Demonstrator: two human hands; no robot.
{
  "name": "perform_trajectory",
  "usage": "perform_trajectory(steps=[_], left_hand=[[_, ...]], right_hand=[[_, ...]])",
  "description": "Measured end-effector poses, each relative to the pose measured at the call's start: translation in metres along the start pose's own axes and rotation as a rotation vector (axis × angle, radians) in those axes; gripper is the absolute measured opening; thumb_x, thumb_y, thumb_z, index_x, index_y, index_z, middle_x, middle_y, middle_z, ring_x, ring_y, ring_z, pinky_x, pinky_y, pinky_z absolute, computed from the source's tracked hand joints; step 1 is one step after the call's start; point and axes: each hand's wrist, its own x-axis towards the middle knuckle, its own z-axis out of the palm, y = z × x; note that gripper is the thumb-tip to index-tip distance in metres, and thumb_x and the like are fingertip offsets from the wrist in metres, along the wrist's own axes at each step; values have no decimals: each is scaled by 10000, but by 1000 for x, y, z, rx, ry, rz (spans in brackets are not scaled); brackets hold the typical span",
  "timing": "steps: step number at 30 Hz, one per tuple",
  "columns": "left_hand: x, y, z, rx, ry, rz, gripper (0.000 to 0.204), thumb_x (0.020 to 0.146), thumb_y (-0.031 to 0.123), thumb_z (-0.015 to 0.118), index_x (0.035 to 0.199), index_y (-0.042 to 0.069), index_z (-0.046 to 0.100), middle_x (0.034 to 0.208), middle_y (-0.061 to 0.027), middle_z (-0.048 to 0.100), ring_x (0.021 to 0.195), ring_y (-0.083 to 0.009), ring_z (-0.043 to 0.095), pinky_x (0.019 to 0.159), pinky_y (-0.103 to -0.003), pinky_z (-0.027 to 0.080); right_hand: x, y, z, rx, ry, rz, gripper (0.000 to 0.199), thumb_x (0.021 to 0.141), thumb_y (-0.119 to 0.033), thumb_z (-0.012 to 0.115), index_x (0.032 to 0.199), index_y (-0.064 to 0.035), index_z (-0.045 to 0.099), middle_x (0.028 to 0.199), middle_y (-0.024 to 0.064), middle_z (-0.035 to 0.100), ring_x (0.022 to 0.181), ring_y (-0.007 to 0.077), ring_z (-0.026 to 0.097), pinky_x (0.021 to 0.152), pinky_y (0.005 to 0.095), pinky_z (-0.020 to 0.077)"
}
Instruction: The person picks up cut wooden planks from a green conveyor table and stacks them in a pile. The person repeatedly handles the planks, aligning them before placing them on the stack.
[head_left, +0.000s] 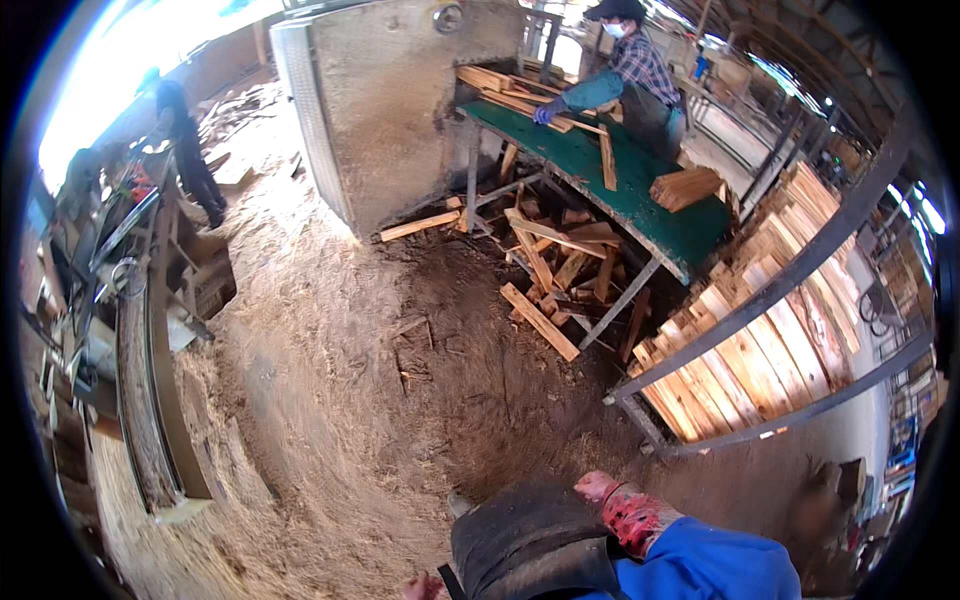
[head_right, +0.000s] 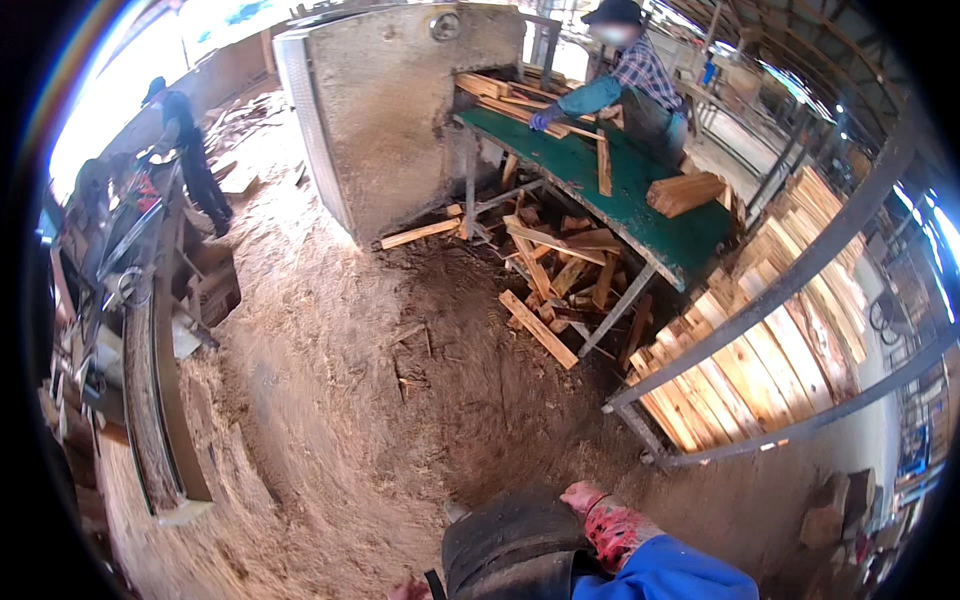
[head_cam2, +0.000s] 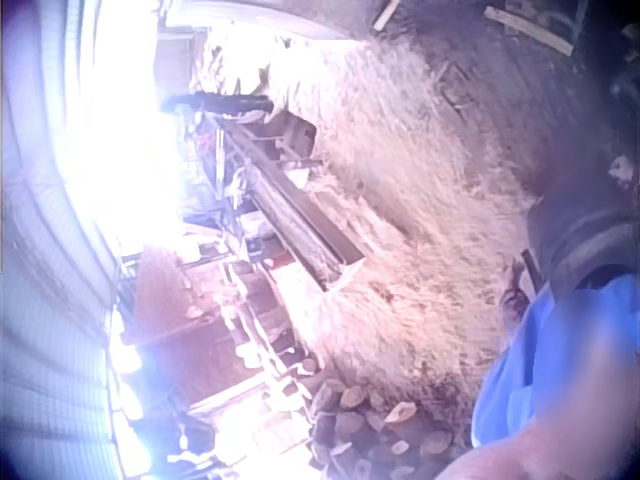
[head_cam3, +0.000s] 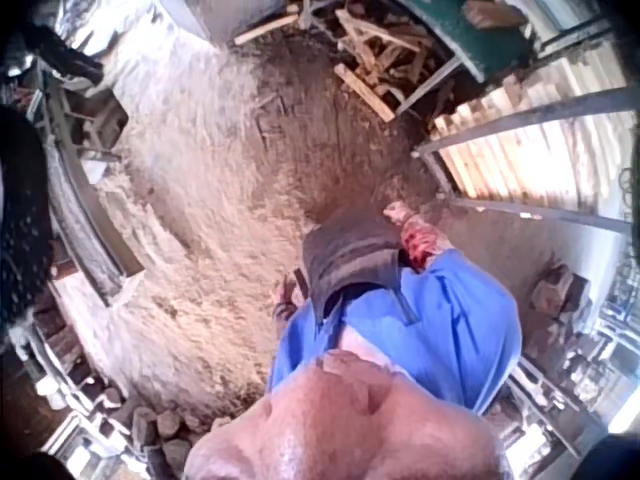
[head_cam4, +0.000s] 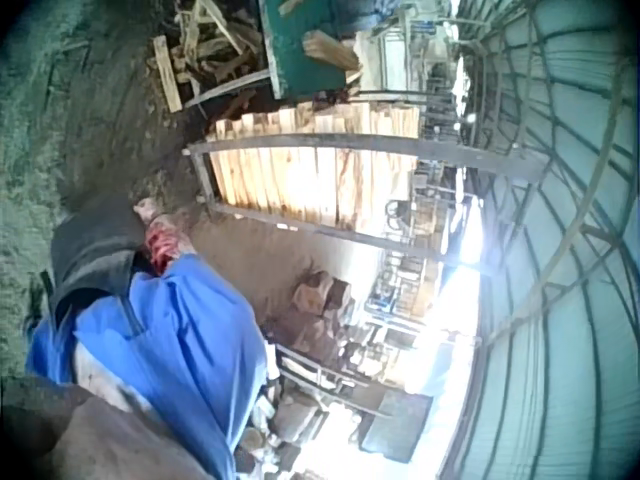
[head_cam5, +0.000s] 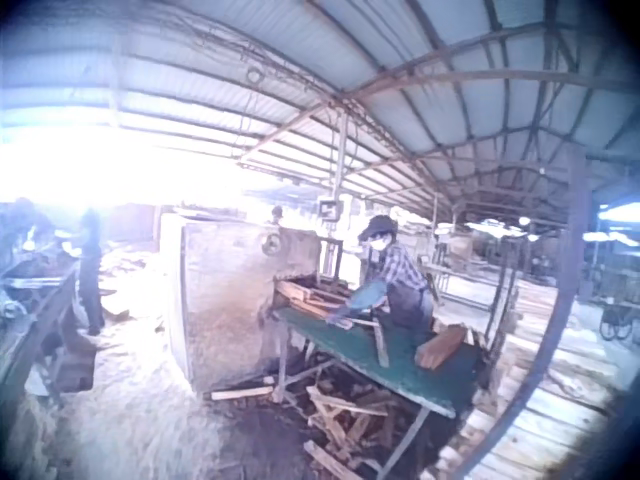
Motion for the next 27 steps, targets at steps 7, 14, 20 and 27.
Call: perform_trajectory(steps=[7,14,20,27], left_hand=[[31,199,47,-88,-23,102,256,876,164,661,984,-20,520,786,-148,632,659,-266,672,566,-362,591],[38,267,135,-65,-217,64,178,883,129,623,962,-4,534,798,-142,638,716,-267,683,584,-359,593],[112,232,151,43,-246,-6,405,788,363,761,940,26,596,786,-147,679,674,-277,683,574,-326,575],[107,274,212,366,-150,-73,352,807,306,732,943,21,578,782,-145,671,663,-269,678,557,-333,574]], right_hand=[[-10,-46,1,138,84,184,230,865,-316,624,840,-91,668,621,-10,587,519,105,536,451,261,431],[58,-52,-10,140,24,218,287,841,-394,615,871,-117,688,611,11,607,523,133,569,479,295,459],[118,-119,-60,159,37,184,265,846,-359,620,841,-99,667,603,16,596,513,141,555,464,305,442],[221,-211,-168,111,147,-66,233,853,-293,640,769,-76,619,605,-9,563,512,104,508,479,291,431]])
